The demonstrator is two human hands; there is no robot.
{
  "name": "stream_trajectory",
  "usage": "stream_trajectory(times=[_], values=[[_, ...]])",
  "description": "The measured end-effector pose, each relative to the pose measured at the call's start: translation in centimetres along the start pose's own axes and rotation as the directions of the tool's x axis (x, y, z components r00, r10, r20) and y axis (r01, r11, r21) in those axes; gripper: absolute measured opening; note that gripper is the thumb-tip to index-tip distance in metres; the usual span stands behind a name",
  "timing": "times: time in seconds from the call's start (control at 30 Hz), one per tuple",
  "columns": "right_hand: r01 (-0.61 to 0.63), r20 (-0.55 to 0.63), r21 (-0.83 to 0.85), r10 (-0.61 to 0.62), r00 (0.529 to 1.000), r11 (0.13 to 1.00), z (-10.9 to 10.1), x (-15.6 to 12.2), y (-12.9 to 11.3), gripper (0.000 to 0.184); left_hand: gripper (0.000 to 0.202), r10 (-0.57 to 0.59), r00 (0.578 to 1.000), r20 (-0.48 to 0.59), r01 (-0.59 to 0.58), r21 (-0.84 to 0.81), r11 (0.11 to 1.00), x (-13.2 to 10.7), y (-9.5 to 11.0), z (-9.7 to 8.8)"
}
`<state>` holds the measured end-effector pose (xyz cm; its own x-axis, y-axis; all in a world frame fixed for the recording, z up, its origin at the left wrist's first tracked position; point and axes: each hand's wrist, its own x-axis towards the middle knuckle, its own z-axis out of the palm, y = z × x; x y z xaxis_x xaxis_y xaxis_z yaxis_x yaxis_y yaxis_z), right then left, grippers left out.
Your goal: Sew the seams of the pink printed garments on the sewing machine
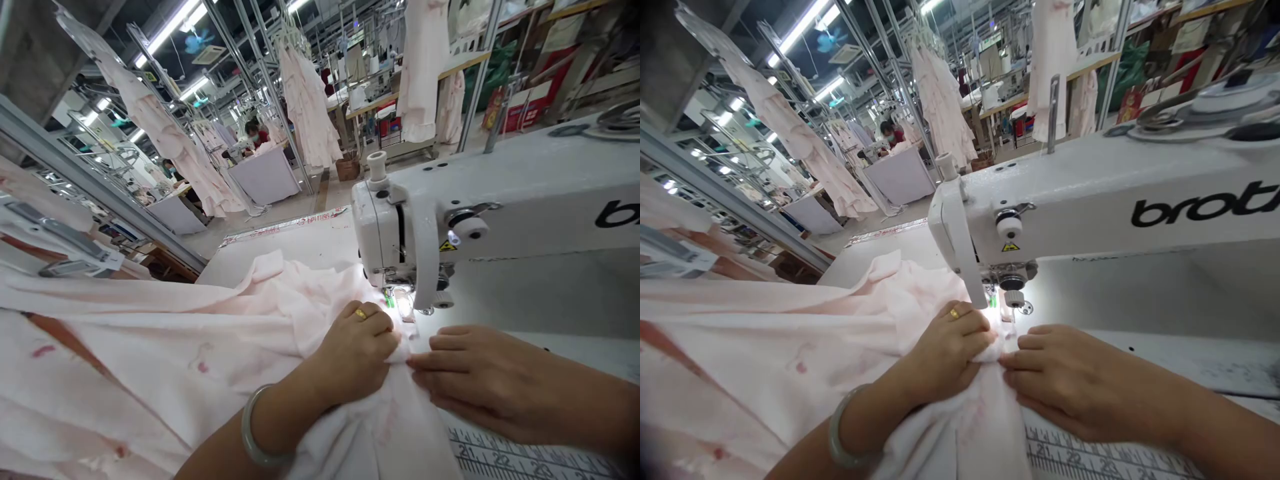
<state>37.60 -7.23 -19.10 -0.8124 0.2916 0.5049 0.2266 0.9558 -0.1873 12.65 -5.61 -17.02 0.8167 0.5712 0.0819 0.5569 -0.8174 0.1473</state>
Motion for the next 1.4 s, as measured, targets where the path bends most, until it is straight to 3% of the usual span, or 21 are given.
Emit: stream_trajectory(times=[0.13,0.37,0.5,0.73,0.93,1.1,1.27,1.4], values=[[-0.003,-0.005,-0.001,0.003,1.0,1.0,0.0,-0.1,-0.2,0.035,0.02,0.038,0.999,0.02,-0.039,0.05,0.998,0.1,0.0,0.1],[-0.123,-0.178,-0.091,0.105,0.978,0.988,0.8,-0.5,0.9,0.024,0.025,0.004,0.998,0.067,-0.008,0.063,0.998,-0.2,0.6,0.0],[-0.204,-0.139,-0.07,0.193,0.971,0.977,1.5,-0.7,1.7,0.028,0.023,0.022,0.998,0.066,-0.029,0.103,0.994,-0.2,0.5,0.5],[-0.341,-0.177,-0.147,0.314,0.933,0.929,2.0,-1.1,2.2,0.03,0.025,-0.007,0.999,0.054,-0.002,0.155,0.988,1.8,-1.4,0.5],[-0.278,-0.145,-0.107,0.261,0.954,0.955,1.3,-0.9,2.4,0.028,0.02,-0.073,0.997,0.018,0.071,0.108,0.992,1.7,-0.7,0.0],[-0.303,-0.174,-0.153,0.277,0.945,0.941,0.9,-0.6,2.1,0.026,0.019,-0.105,0.994,-0.022,0.105,0.024,0.994,1.0,0.6,0.2],[-0.35,-0.131,-0.148,0.333,0.934,0.925,0.8,-0.4,1.7,0.031,0.025,-0.109,0.99,0.093,0.092,0.167,0.982,1.2,1.2,0.2],[-0.379,-0.146,-0.202,0.355,0.924,0.903,1.1,-0.6,1.9,0.031,0.033,-0.108,0.991,0.084,0.089,0.198,0.976,1.8,0.6,0.7]])
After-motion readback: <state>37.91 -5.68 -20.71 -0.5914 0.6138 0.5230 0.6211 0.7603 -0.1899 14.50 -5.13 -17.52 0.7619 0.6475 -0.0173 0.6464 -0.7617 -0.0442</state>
